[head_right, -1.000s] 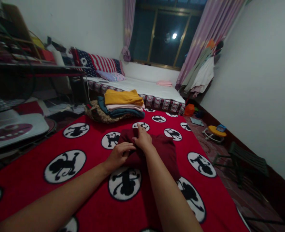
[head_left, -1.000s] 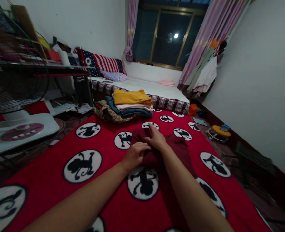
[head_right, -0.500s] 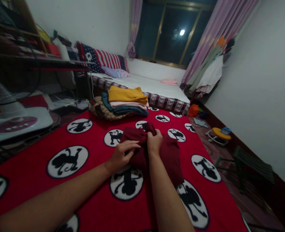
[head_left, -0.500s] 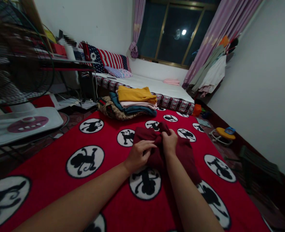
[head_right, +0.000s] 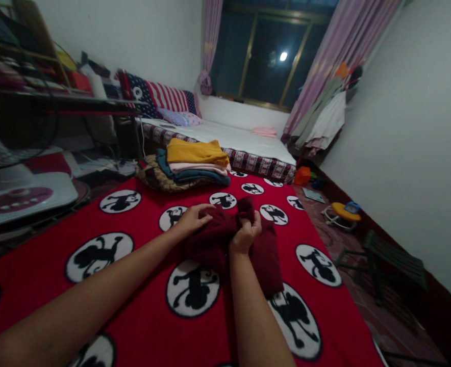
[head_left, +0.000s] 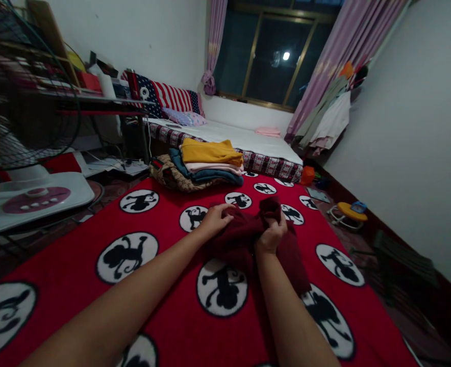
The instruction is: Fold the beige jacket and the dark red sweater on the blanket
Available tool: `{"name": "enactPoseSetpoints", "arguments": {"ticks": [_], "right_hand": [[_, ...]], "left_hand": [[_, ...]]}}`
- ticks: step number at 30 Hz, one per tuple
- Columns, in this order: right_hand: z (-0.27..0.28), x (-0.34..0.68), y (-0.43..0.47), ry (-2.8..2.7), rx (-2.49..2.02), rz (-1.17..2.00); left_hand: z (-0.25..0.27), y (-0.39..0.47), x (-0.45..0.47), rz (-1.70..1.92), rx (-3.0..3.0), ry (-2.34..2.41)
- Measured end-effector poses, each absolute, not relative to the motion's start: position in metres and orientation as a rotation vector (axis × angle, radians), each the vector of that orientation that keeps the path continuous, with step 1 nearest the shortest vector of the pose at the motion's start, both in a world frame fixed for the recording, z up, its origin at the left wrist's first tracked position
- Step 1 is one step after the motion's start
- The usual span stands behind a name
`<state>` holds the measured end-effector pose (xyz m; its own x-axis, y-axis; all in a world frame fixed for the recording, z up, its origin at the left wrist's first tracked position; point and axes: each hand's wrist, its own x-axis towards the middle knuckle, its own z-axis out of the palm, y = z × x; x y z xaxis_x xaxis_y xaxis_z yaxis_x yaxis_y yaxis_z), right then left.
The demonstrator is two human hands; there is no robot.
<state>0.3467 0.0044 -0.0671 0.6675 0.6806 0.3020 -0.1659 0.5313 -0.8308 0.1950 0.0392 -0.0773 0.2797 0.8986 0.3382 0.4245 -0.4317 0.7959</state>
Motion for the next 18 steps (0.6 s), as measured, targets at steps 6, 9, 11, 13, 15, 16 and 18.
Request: {"name": "enactPoseSetpoints", "arguments": {"ticks": [6,9,11,13,15,16,18], "right_hand": [[-0.069,0.346,-0.003,-0.738,-0.863,0.549],[-0.068,0.346,-0.004,-0.741,-0.847,0.56],[-0.067,0.345,-0.006,-0.746,-0.845,0.557],[-0.066,0.344,-0.007,-0.758,-0.852,0.54],[-0.065,0.344,-0.008,-0.779,-0.852,0.524],[-0.065,0.344,-0.009,-0.788,-0.846,0.522],[-0.066,0.343,-0.009,-0.793,-0.827,0.537]], "left_hand": [[-0.069,0.057,0.224,0.752,2.199,1.282],[-0.069,0.057,0.232,0.733,2.235,1.217],[-0.072,0.056,0.239,0.751,2.255,1.131],[-0.076,0.054,0.248,0.772,2.262,1.009],[-0.081,0.052,0.254,0.798,2.251,0.905],[-0.084,0.052,0.256,0.816,2.243,0.871],[-0.087,0.051,0.254,0.873,2.226,0.843]]}}
